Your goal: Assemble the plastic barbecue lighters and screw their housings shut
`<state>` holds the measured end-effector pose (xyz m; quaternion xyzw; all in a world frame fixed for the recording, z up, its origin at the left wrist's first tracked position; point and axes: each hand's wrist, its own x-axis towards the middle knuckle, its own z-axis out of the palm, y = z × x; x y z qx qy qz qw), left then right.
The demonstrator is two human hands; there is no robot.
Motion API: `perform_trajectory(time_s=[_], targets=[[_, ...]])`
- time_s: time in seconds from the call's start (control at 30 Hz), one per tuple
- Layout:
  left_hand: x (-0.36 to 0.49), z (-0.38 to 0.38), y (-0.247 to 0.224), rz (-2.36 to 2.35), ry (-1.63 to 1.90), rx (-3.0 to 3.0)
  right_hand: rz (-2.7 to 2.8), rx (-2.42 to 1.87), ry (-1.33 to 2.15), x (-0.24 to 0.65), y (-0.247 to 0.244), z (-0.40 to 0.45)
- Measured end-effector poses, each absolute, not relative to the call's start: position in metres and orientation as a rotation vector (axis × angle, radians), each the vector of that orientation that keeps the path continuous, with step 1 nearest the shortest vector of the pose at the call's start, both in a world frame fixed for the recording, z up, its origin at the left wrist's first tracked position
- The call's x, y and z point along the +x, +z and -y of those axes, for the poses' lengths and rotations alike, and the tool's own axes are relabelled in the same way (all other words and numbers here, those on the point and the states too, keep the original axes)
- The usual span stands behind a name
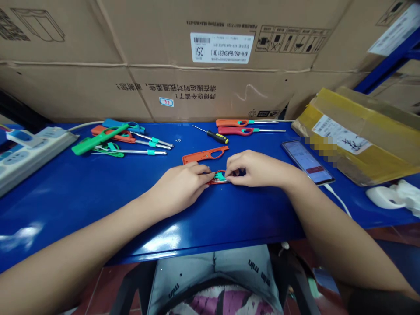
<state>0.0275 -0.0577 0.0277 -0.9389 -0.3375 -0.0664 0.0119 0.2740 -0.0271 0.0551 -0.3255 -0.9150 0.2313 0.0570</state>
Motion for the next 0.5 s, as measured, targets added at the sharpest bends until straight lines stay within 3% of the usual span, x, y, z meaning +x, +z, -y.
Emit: perform_trajectory(time_s=[0.5], targets=[[0.028, 0.0553, 0.0264, 1.076, -0.239, -2.941, 2.836, -1.07, 0.488, 0.2698, 0.0564, 0.0312]])
